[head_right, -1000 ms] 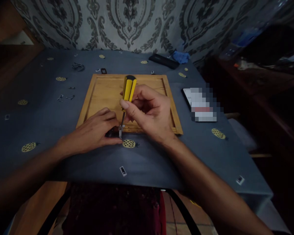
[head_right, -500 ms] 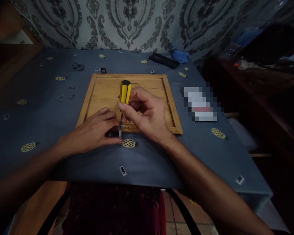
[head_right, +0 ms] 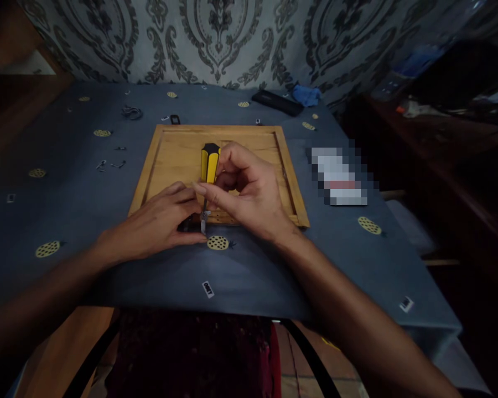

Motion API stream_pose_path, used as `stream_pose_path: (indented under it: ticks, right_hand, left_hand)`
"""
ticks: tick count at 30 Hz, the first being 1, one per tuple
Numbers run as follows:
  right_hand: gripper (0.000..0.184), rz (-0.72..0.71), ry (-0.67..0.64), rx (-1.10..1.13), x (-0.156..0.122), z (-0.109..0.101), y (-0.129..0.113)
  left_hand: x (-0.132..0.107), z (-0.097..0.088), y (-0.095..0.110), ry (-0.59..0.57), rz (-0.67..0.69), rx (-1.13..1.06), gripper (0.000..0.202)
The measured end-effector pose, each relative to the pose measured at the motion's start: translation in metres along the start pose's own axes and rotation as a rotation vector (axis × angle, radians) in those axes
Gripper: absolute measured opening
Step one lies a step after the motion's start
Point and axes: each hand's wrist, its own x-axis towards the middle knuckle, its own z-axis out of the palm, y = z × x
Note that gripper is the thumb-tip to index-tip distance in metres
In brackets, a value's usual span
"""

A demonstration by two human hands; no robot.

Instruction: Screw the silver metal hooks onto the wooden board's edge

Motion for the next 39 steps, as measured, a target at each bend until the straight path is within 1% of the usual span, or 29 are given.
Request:
stream_pose_path:
  ticks: [3, 6, 8, 12, 15, 17, 20, 22, 29, 34, 37, 39]
  right_hand:
    - [0.030, 0.004, -0.054, 0.013, 0.0008, -0.0016, -0.0026]
    - [0.026, 0.006, -0.067, 0.022, 0.0007, -0.0026, -0.0038]
    - [0.026, 0.012, -0.036, 0.016, 0.0001, -0.0024, -0.0030]
    - [0.033, 0.027, 0.041, 0.002, -0.0009, -0.0002, 0.0000]
    - [0.036, 0.038, 0.053, 0.016, -0.0005, 0.0014, 0.0002]
    - [0.035, 0.031, 0.036, 0.037, 0.0002, 0.0016, -0.0015]
    - [0.029, 0.019, -0.035, 0.067, 0.0003, 0.0010, -0.0052]
    - [0.027, 0.020, -0.050, 0.062, -0.0006, 0.0011, -0.0065]
    - [0.028, -0.034, 0.067, 0.032, -0.0048, 0.0062, -0.0006]
    - [0.025, -0.073, 0.116, 0.016, -0.0070, 0.0066, -0.0041]
    - [0.024, -0.055, 0.143, 0.001, -0.0074, 0.0048, -0.0074]
    - [0.025, -0.046, 0.133, -0.008, -0.0072, 0.0039, -0.0076]
  left_hand:
    - [-0.0001, 0.0001, -0.0005, -0.002, 0.006, 0.007, 0.039]
    - [-0.0001, -0.0004, -0.0006, 0.006, 0.017, 0.009, 0.038]
    - [0.0002, -0.0010, -0.0001, -0.002, 0.014, 0.012, 0.038]
    - [0.0006, -0.0020, 0.0011, -0.014, 0.003, 0.011, 0.038]
    - [0.0007, -0.0025, 0.0015, -0.012, 0.006, 0.007, 0.037]
    - [0.0006, -0.0031, 0.0017, -0.021, 0.002, 0.001, 0.038]
    - [0.0006, -0.0041, 0.0022, -0.045, -0.010, 0.005, 0.038]
    - [0.0005, -0.0045, 0.0025, -0.058, -0.015, 0.009, 0.037]
    - [0.0006, -0.0057, 0.0033, -0.071, -0.031, -0.002, 0.037]
    - [0.0007, -0.0058, 0.0034, -0.055, -0.022, -0.004, 0.037]
    - [0.0004, -0.0045, 0.0026, -0.036, -0.016, -0.010, 0.034]
    - [0.0001, -0.0036, 0.0020, -0.026, -0.009, -0.008, 0.034]
